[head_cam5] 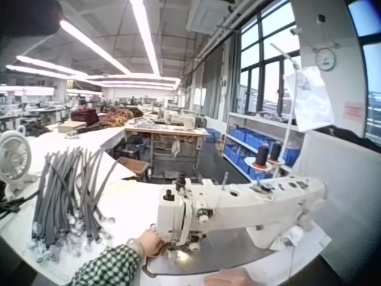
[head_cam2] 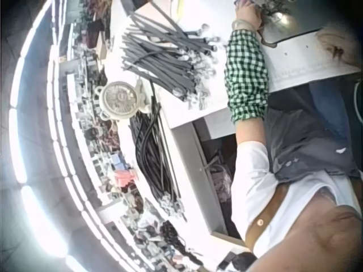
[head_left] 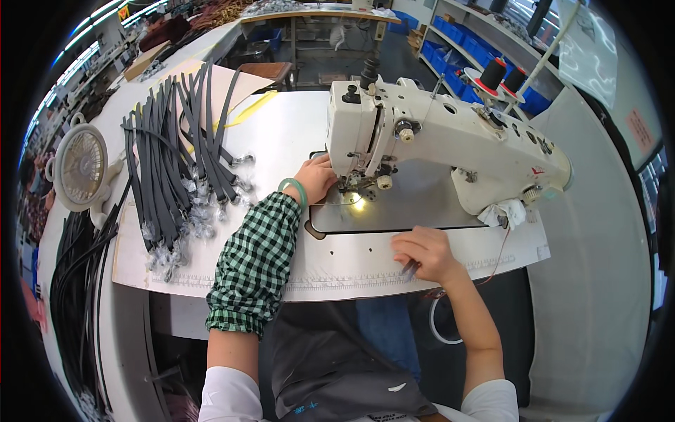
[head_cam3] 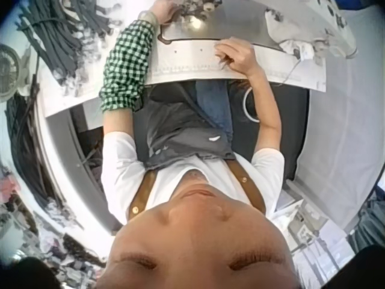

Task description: The person operates an industrial sewing machine to stitch long, dark gray straps. They feed each strap through the machine, guide it under the needle, and then remove the finished piece to place it on a pile to the left. The process is repeated continuously with multiple straps.

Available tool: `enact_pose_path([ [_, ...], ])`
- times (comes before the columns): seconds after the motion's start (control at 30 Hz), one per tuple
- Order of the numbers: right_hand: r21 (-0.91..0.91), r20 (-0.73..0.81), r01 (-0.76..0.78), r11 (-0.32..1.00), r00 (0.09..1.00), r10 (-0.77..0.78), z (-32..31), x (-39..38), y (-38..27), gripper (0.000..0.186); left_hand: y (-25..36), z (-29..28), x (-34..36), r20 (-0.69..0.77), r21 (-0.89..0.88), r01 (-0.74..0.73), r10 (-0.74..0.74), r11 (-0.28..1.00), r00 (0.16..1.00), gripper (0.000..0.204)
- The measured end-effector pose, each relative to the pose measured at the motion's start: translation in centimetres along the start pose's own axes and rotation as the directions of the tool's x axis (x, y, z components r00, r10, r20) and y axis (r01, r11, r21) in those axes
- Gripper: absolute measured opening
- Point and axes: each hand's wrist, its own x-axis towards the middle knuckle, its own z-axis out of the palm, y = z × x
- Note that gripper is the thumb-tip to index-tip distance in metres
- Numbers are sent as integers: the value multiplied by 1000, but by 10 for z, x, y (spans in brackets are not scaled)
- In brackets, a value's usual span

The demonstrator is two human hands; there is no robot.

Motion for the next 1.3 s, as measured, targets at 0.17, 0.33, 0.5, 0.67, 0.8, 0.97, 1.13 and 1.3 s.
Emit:
enact_pose_path([
  [0.17,-170,-467,-392,904,840,277,-59,-30,47,14,-7,1,3,69,-24,-2,4,1000,998,18],
  [0.33,20,-900,-671,742,312,306,-155,-31,134,30,-8,5,1,-2,-57,-2,2,998,1000,18],
  [0.5,-635,-771,-765,108,635,-45,-253,-95,234,38,-5,6,5,8,-29,17,-17,999,1000,16],
  [0.67,-360,-672,-930,82,319,669,-305,-134,278,45,-8,8,4,13,-36,32,-31,999,999,17],
  [0.8,-34,-643,-981,193,169,747,-298,-169,274,49,-9,7,3,-11,-52,-6,6,999,1000,19],
  [0.97,191,-705,-921,339,112,700,-265,-188,266,47,-1,-2,-1,-96,133,22,-9,991,995,18],
  [1.13,254,-593,-924,286,85,801,-273,-183,256,44,30,-15,-19,-110,364,172,-141,915,984,19],
  [1.3,273,-626,-893,359,118,771,-271,-186,258,42,39,-8,-29,-172,44,230,-220,972,960,12],
])
